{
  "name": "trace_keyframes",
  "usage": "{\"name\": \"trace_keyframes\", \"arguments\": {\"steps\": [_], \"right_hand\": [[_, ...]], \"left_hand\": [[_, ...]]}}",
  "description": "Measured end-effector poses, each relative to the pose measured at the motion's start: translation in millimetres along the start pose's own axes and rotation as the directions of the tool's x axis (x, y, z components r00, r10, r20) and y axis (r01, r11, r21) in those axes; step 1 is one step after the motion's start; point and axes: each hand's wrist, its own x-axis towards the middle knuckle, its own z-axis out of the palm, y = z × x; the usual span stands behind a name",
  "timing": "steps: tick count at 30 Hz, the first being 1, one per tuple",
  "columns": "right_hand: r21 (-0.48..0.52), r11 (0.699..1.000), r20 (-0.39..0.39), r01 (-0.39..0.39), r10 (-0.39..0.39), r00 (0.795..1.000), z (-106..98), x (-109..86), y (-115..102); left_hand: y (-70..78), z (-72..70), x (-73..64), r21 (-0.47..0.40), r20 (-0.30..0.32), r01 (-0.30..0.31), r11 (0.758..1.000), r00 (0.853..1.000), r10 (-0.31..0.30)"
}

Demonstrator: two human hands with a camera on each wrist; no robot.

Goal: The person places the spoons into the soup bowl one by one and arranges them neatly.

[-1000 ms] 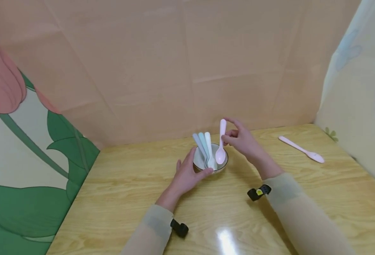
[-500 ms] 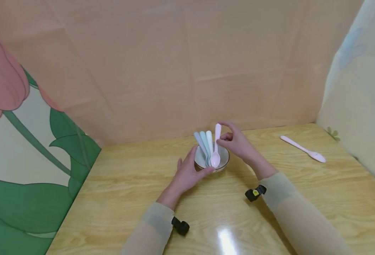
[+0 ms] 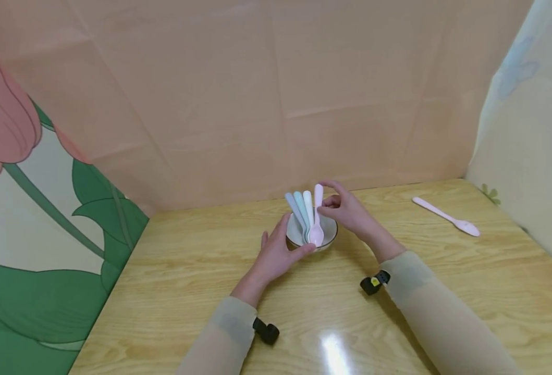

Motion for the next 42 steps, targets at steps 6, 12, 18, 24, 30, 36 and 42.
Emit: {"name": "trace_keyframes", "arguments": {"steps": [6, 12, 18, 24, 30, 36, 42], "right_hand": [[-0.017, 1.0, -0.004, 0.003, -0.003, 1.0, 1.4, 2.1, 3.1], [-0.025, 1.0, -0.017, 0.007, -0.007, 1.0, 2.4, 3.2, 6.1], [-0.051, 0.999, -0.014, 0.009, -0.009, 1.0, 3.2, 4.8, 8.2], [-0.076, 0.997, -0.008, -0.005, 0.005, 1.0, 4.7, 5.4, 8.8], [-0.094, 0.995, 0.004, -0.023, 0.024, 1.0, 4.5, 4.8, 9.1], [-0.105, 0.994, 0.003, -0.02, 0.02, 1.0, 4.5, 3.0, 8.5], [-0.1, 0.995, -0.014, -0.032, 0.031, 0.999, 3.5, -0.2, 7.0]], "left_hand": [[-0.7, 1.2, 0.9, 0.001, -0.001, 0.009, 1.0, 1.0, -0.009], [-1.1, 2.6, 2.4, 0.001, -0.009, 0.005, 1.0, 1.0, -0.005], [-1.0, 2.1, 2.4, -0.004, -0.011, 0.003, 1.0, 1.0, -0.003], [-0.6, 1.0, 1.3, -0.011, -0.01, 0.007, 1.0, 1.0, -0.007], [-0.4, 0.9, 1.4, -0.011, -0.012, 0.005, 1.0, 1.0, -0.005], [-0.4, 0.9, 0.9, -0.007, -0.01, 0.006, 1.0, 1.0, -0.006], [1.9, 0.4, -0.9, -0.013, -0.003, 0.009, 1.0, 1.0, -0.009]]}}
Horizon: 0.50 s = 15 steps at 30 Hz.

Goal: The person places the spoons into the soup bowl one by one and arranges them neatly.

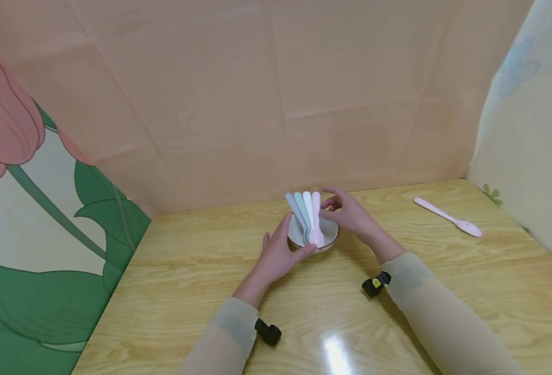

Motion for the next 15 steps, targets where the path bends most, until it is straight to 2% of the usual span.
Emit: {"name": "trace_keyframes", "arguments": {"steps": [8, 15], "right_hand": [[-0.008, 1.0, -0.023, -0.012, 0.012, 1.0, -5.5, 2.1, 3.3], [-0.047, 0.999, -0.062, 0.004, -0.007, 0.998, -11.4, 2.1, -3.5]], "left_hand": [[-0.3, 2.1, 0.5, 0.005, -0.005, -0.007, 1.0, 1.0, 0.007], [-1.1, 1.9, 1.7, 0.013, -0.011, -0.002, 1.0, 1.0, 0.002]]}}
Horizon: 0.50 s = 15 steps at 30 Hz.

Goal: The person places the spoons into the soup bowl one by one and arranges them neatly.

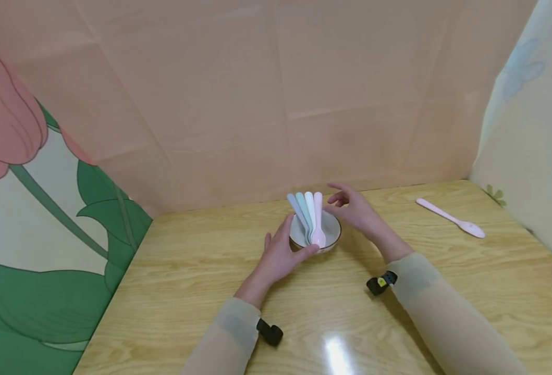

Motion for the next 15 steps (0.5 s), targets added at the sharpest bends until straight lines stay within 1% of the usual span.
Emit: {"name": "trace_keyframes", "arguments": {"steps": [3, 9, 15], "right_hand": [[-0.014, 1.0, -0.019, 0.015, -0.015, 1.0, -4.2, -1.4, -4.0], [-0.042, 0.999, -0.037, 0.005, -0.006, 0.999, -16.6, -3.6, -8.0], [-0.036, 0.999, -0.074, 0.003, -0.005, 0.997, -31.0, -6.4, -10.2]], "left_hand": [[0.7, -0.3, 0.0, 0.004, -0.002, 0.0, 1.0, 1.0, 0.0], [1.4, -0.6, -0.7, 0.001, -0.002, 0.005, 1.0, 1.0, -0.005], [0.9, 0.8, -1.1, -0.004, -0.002, 0.007, 1.0, 1.0, -0.007]]}}
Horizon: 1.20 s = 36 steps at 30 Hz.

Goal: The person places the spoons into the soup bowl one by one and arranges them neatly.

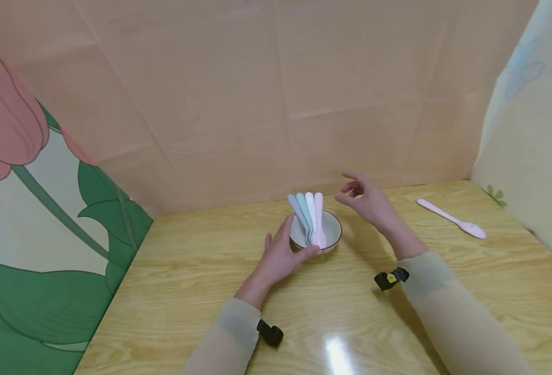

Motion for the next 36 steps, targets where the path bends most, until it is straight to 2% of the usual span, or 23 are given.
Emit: {"name": "trace_keyframes", "arguments": {"steps": [9, 15, 23, 28, 36], "right_hand": [[-0.012, 1.0, -0.019, -0.012, 0.012, 1.0, -15.5, -5.9, 7.5], [-0.067, 0.998, -0.024, -0.013, 0.012, 1.0, -31.7, -11.4, 15.1], [-0.157, 0.987, -0.003, -0.027, 0.027, 1.0, -61.1, -16.9, 24.8], [-0.171, 0.985, 0.028, -0.035, 0.04, 0.999, -80.6, -22.1, 34.1], [-0.214, 0.975, -0.004, -0.052, 0.052, 0.999, -114.7, -31.8, 55.9]], "left_hand": [[-1.0, 2.1, -3.1, 0.023, 0.01, 0.008, 1.0, 1.0, -0.008], [0.3, 1.8, -5.4, 0.021, 0.009, 0.007, 1.0, 1.0, -0.007], [3.0, 2.5, -4.6, 0.02, 0.008, 0.007, 1.0, 1.0, -0.007], [1.4, 5.7, -2.9, 0.021, 0.008, 0.001, 1.0, 1.0, -0.001], [4.3, 6.5, -2.8, 0.014, 0.009, 0.008, 1.0, 1.0, -0.008]]}}
